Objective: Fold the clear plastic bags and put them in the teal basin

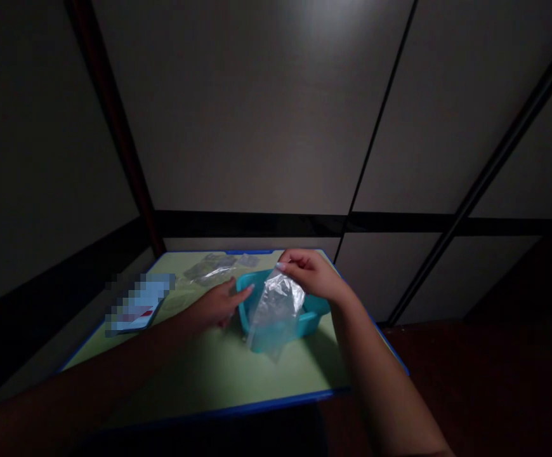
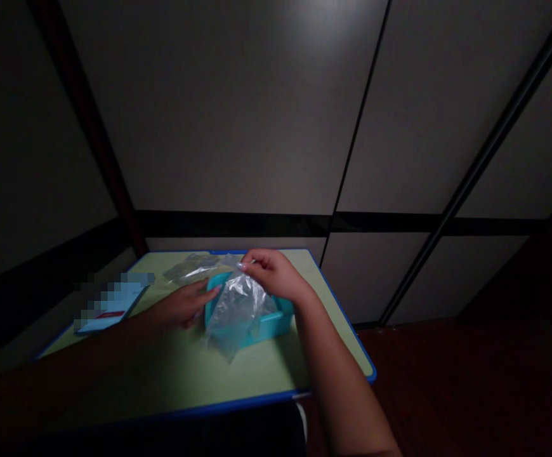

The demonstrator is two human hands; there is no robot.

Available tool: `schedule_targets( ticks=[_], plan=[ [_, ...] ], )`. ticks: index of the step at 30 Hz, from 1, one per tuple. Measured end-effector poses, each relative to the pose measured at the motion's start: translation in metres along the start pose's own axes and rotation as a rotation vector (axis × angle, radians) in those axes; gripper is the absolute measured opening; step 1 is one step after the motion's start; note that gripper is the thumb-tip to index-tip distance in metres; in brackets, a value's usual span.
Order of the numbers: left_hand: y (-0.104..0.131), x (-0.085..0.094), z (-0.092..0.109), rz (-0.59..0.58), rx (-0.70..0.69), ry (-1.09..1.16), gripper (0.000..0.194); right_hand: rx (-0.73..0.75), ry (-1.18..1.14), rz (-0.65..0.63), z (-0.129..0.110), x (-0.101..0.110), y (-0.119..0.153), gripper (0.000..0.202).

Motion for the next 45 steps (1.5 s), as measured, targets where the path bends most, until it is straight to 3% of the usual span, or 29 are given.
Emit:
schedule_targets(
  ticks=[2, 3, 5, 8, 10, 12, 15, 20, 26, 30, 36, 41, 45],
  plan=[
    [0.010, 0.028, 0.033, 0.233, -0.216, -0.093, 0.042, 0.012, 0.071, -0.026, -0.008, -0.003, -0.006, 0.033],
    [0.015, 0.034, 0.046, 0.271, -0.279, -0.089, 0.044, 0.018, 0.096, -0.039, -0.013, -0.005, -0.009, 0.033],
    [0.020, 0.030, 0.073, 0.187, -0.413, -0.030, 0.052, 0.040, 0.129, -0.067, -0.022, -0.011, -0.015, 0.032],
    [0.030, 0.008, 0.111, -0.051, -0.636, 0.087, 0.066, 0.092, 0.145, -0.102, -0.037, -0.018, -0.022, 0.031],
    [0.029, -0.010, 0.123, -0.233, -0.639, 0.190, 0.071, 0.116, 0.147, -0.098, -0.043, -0.019, -0.025, 0.030],
    [0.021, -0.026, 0.124, -0.377, -0.545, 0.328, 0.070, 0.134, 0.173, -0.061, -0.046, -0.014, -0.027, 0.028],
    [0.006, -0.039, 0.120, -0.491, -0.408, 0.482, 0.065, 0.150, 0.253, 0.013, -0.045, -0.002, -0.027, 0.026],
    [-0.009, -0.050, 0.108, -0.533, -0.293, 0.568, 0.056, 0.094, 0.312, 0.067, -0.032, 0.014, -0.025, 0.025],
    [-0.005, -0.072, 0.103, -0.616, -0.265, 0.635, 0.044, 0.053, 0.383, 0.149, -0.019, 0.029, -0.024, 0.026],
    [-0.008, -0.074, 0.096, -0.604, -0.247, 0.686, 0.039, 0.034, 0.448, 0.210, -0.010, 0.040, -0.021, 0.027],
    [-0.016, -0.077, 0.082, -0.542, -0.114, 0.665, 0.031, -0.031, 0.401, 0.265, 0.004, 0.052, -0.018, 0.028],
    [-0.029, -0.069, 0.082, -0.418, -0.130, 0.749, 0.017, 0.012, 0.293, 0.244, -0.004, 0.047, -0.021, 0.032],
    [-0.035, -0.069, 0.086, -0.481, -0.156, 0.761, 0.019, 0.028, 0.266, 0.210, -0.011, 0.043, -0.022, 0.033]
  ],
)
Point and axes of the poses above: each hand's wrist, its own y-axis away from the middle knuckle, its own x-axis out of the back of the hand, z = x × y, the point moved 9 cm from there along -y, towards the middle knuckle, and after that the axes turned 2 degrees about -z, right-handed, at the moved point
